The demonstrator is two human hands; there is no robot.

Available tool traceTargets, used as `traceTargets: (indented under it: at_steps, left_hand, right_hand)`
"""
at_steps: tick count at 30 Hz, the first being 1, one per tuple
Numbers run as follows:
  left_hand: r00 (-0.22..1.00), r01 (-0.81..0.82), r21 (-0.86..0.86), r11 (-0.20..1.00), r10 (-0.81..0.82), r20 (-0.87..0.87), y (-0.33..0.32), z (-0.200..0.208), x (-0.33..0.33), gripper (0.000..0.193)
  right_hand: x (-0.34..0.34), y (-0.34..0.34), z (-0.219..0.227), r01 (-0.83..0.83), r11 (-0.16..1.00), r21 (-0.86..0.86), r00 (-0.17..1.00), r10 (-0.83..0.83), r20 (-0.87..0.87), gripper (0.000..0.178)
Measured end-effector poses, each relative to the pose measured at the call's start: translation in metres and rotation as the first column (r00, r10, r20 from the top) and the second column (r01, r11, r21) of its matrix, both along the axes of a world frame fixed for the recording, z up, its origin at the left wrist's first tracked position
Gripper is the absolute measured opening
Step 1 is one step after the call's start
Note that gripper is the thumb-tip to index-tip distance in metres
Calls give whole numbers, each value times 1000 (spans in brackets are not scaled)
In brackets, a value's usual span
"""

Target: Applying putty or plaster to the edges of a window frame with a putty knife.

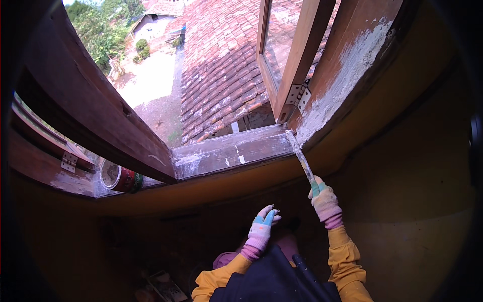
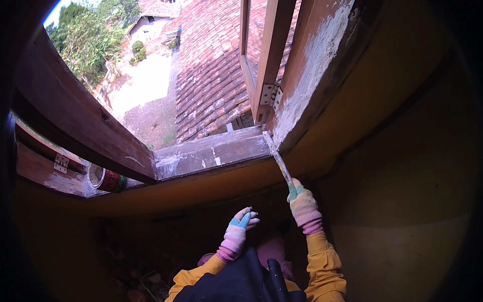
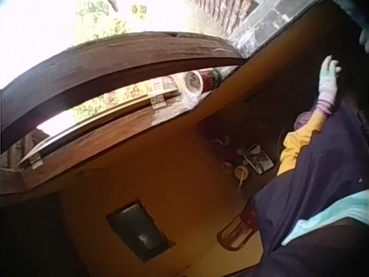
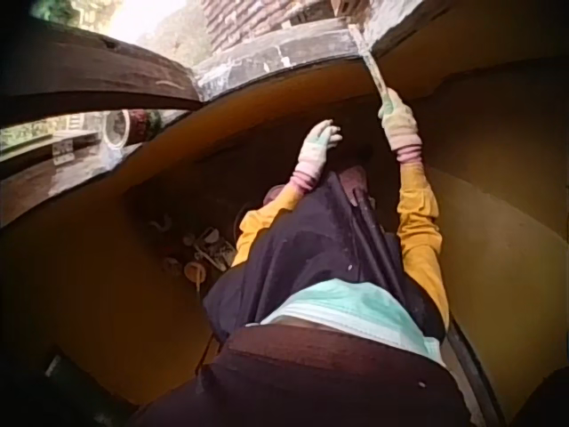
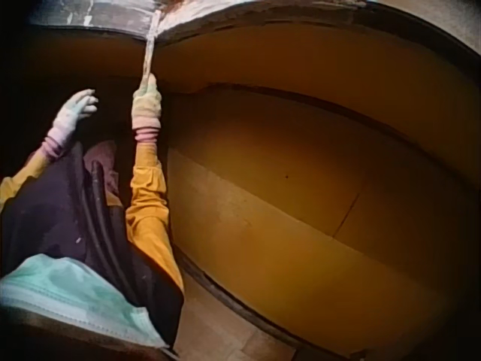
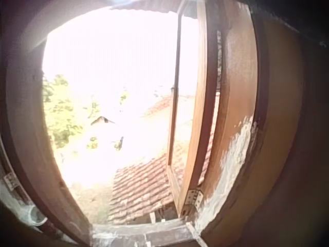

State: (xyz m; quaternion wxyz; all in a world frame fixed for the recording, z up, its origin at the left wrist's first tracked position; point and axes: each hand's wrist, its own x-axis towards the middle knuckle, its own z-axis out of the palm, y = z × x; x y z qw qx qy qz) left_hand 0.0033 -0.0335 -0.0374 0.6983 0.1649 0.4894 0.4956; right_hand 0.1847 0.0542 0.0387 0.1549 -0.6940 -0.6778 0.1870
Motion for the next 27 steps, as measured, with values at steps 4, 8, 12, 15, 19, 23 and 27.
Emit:
traceTargets:
  at_steps: [4, 8, 12, 15, 19, 23, 27]
  left_hand:
    - [1000, 3, -9, 1000, -3, -11, 0, -4, -3, 38]
    - [1000, 12, 1, 1000, -12, -2, -1, -3, 0, 39]
    - [1000, 17, 1, 1000, -17, -2, 1, -3, 3, 39]
    - [1000, -1, 6, 1000, 1, 0, 3, -2, -2, 39]
    - [1000, 4, -6, 1000, -4, 0, 2, -2, -4, 38]
    - [1000, -3, -23, 1000, 3, 6, 3, -1, -1, 39]
    - [999, 8, -2, 1000, -8, 34, 3, -1, 2, 39]
  right_hand:
    - [-4, -5, 20, -8, 997, -76, 985, -5, -172, 25]
    - [1, 3, 15, -63, 991, 118, 995, 72, -72, 25]
    - [0, 12, -1, 21, 993, -115, 994, -33, -100, 26]
    - [-8, 10, 11, 22, 985, -173, 982, -53, -179, 30]
    - [-9, 5, 23, 19, 979, -203, 942, -86, -326, 32]
    - [-9, 13, 5, 19, 992, -123, 988, -37, -148, 32]
    - [-7, 1, 3, 26, 990, -139, 994, -40, -100, 29]
